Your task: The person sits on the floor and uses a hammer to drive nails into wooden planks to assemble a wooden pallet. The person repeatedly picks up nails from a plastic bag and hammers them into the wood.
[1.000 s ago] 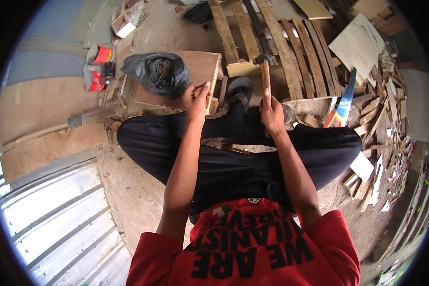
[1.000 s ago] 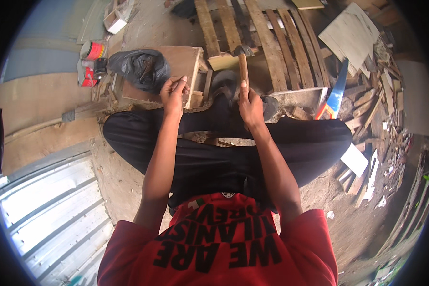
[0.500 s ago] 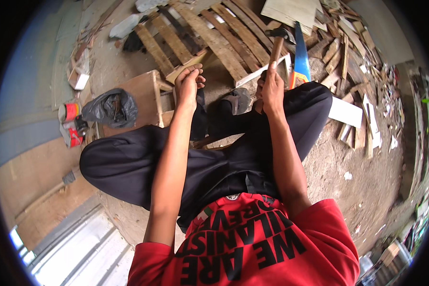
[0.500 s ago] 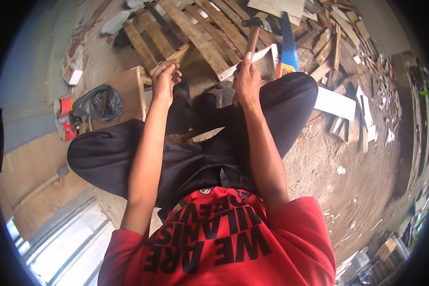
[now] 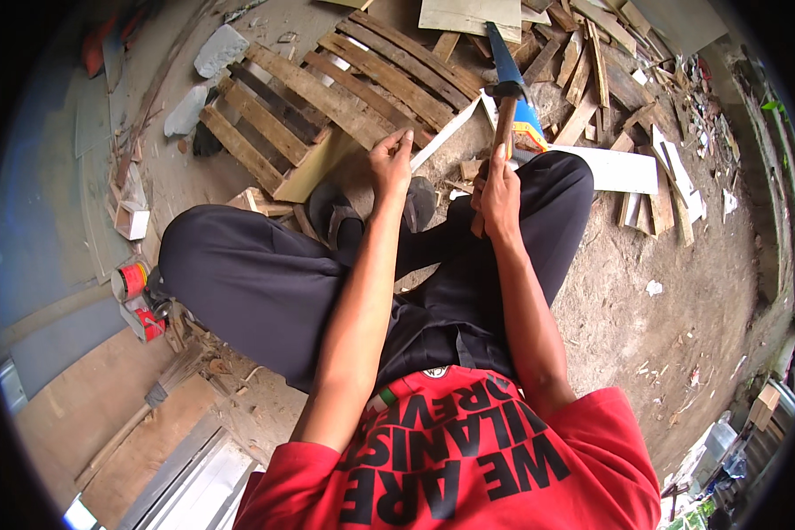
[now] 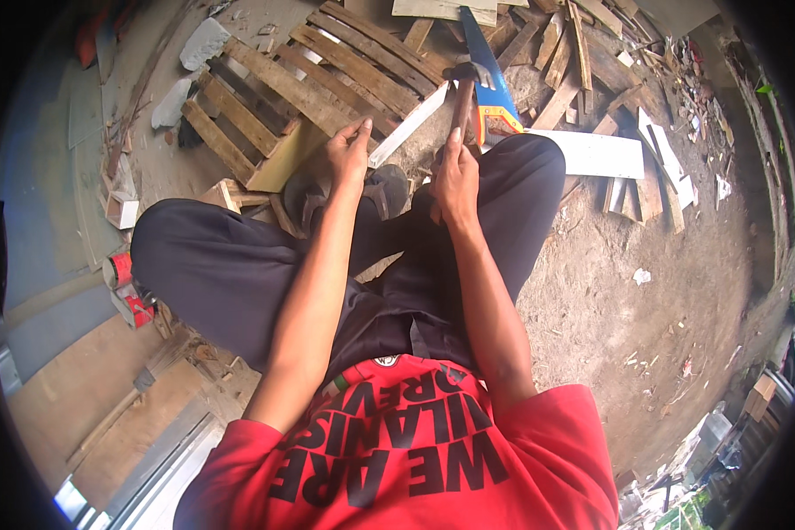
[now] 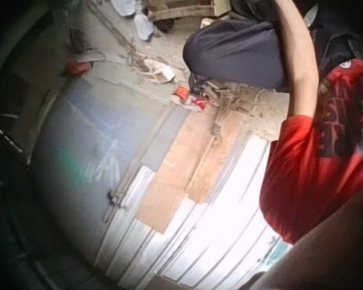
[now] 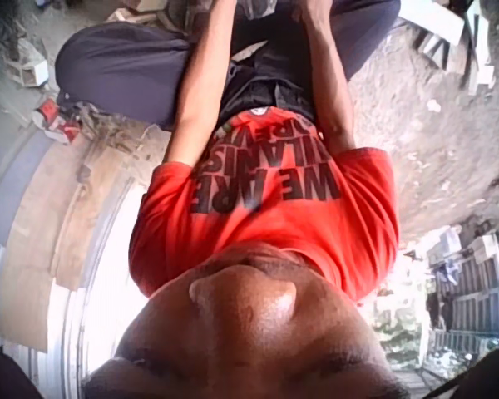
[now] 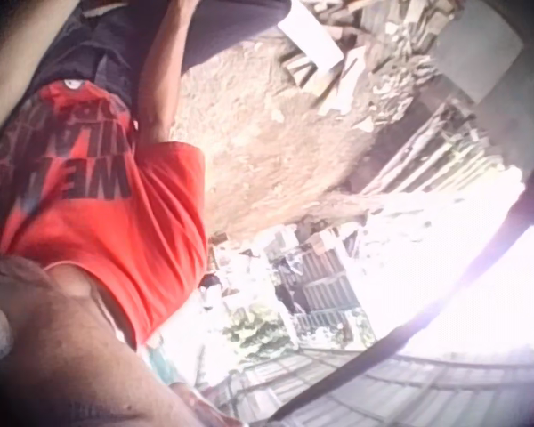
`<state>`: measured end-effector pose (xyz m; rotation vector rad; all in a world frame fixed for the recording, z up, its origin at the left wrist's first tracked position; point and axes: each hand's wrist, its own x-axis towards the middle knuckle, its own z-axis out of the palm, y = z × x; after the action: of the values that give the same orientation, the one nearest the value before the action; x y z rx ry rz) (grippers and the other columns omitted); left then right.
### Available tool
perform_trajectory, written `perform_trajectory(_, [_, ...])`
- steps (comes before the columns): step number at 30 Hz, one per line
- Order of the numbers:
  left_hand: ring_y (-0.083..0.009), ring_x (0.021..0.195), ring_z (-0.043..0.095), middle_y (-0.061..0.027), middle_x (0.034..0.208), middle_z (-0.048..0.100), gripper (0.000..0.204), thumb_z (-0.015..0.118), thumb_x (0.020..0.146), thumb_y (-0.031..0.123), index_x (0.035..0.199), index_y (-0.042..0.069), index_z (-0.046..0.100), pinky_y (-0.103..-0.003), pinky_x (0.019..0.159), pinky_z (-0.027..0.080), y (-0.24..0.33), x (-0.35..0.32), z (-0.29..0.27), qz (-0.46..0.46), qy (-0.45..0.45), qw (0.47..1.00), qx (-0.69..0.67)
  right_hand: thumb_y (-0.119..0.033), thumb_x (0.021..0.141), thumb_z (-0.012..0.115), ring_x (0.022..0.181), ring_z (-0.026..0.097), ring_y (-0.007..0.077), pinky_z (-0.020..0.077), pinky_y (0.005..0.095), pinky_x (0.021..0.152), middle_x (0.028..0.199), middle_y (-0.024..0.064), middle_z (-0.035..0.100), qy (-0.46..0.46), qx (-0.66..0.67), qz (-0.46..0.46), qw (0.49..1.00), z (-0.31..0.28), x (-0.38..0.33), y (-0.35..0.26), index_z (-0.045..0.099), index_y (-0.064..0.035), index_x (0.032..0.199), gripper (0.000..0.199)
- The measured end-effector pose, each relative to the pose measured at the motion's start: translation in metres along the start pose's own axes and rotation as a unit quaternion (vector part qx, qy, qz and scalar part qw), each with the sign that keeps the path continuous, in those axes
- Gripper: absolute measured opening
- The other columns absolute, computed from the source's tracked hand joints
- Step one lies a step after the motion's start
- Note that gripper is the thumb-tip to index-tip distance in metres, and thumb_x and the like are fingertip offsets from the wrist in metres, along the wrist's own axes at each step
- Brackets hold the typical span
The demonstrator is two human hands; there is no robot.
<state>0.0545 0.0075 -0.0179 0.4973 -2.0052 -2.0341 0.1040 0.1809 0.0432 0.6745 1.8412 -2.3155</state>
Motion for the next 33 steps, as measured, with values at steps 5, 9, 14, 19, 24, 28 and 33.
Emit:
perform_trajectory(5, [-0.0063, 0.065, 0.059, -0.0050, 0.088, 0.074, 0.023, 0.076, 0.088, 0.012, 0.104, -0.004, 0.074, -0.022, 0.060, 0.047, -0.015, 0.023, 0.009, 0.005, -0.041, 0.998, 0.056, -0.053, 0.105, 0.041, 0.042, 0.038, 0.0073, 0.0316, 0.0242, 0.038, 0.058, -0.0029, 0.040, -0.016, -0.020, 0.003, 1.000, -0.012, -0.006, 0.009, 0.046, -0.0086, 0.078, 0.052])
perform_trajectory(9, [-0.0060, 0.066, 0.058, -0.0029, 0.083, 0.073, 0.023, 0.078, 0.087, 0.013, 0.102, -0.004, 0.075, -0.023, 0.061, 0.047, -0.023, 0.035, 0.011, -0.010, -0.075, 0.995, 0.062, -0.051, 0.105, 0.042, 0.046, 0.043, 0.0066, 0.0355, 0.0254, 0.041, 0.058, -0.0034, 0.044, -0.006, -0.030, 0.017, 0.999, -0.017, 0.004, 0.013, 0.049, -0.0089, 0.076, 0.052])
perform_trajectory(14, [-0.0067, 0.068, 0.059, -0.0030, 0.083, 0.072, 0.023, 0.077, 0.088, 0.015, 0.101, -0.003, 0.073, -0.024, 0.063, 0.047, -0.023, 0.044, 0.016, 0.029, -0.110, 0.987, 0.110, -0.053, 0.105, 0.041, 0.047, 0.044, 0.0079, 0.0380, 0.0275, 0.042, 0.060, -0.0024, 0.046, 0.024, -0.046, 0.033, 0.998, -0.018, 0.019, 0.013, 0.051, -0.0067, 0.076, 0.055])
perform_trajectory(19, [-0.0205, 0.079, 0.066, -0.0094, 0.090, 0.073, 0.021, 0.071, 0.091, 0.020, 0.099, 0.001, 0.072, -0.034, 0.072, 0.051, -0.020, 0.049, 0.029, 0.165, -0.104, 0.960, 0.199, -0.057, 0.103, 0.043, 0.043, 0.038, 0.0069, 0.0324, 0.0244, 0.039, 0.059, -0.0033, 0.040, 0.056, -0.053, 0.049, 0.996, -0.029, 0.029, 0.016, 0.045, -0.0100, 0.079, 0.052])
perform_trajectory(24, [-0.0315, 0.091, 0.065, -0.0100, 0.094, 0.072, 0.020, 0.063, 0.094, 0.028, 0.098, 0.009, 0.072, -0.042, 0.082, 0.048, -0.021, 0.047, 0.039, 0.243, -0.103, 0.905, 0.334, -0.058, 0.103, 0.043, 0.043, 0.039, 0.0073, 0.0334, 0.0248, 0.039, 0.060, -0.0026, 0.041, 0.084, -0.040, 0.059, 0.994, -0.041, 0.029, 0.020, 0.046, -0.0097, 0.080, 0.053])
perform_trajectory(28, [-0.0299, 0.096, 0.063, -0.0062, 0.097, 0.071, 0.021, 0.061, 0.095, 0.032, 0.096, 0.014, 0.071, -0.044, 0.086, 0.043, -0.027, 0.050, 0.037, 0.242, -0.100, 0.891, 0.371, -0.059, 0.102, 0.043, 0.043, 0.041, 0.0084, 0.0353, 0.0255, 0.039, 0.060, -0.0013, 0.042, 0.081, -0.029, 0.055, 0.995, -0.042, 0.036, 0.021, 0.046, -0.0089, 0.082, 0.055])
perform_trajectory(33, [-0.0295, 0.101, 0.061, -0.0048, 0.100, 0.071, 0.022, 0.062, 0.095, 0.033, 0.098, 0.014, 0.071, -0.046, 0.089, 0.043, -0.022, 0.046, 0.040, 0.235, -0.113, 0.891, 0.371, -0.061, 0.101, 0.042, 0.042, 0.042, 0.0088, 0.0366, 0.0263, 0.038, 0.060, -0.0007, 0.043, 0.086, -0.081, 0.046, 0.992, -0.031, 0.045, 0.026, 0.047, -0.0079, 0.079, 0.058])
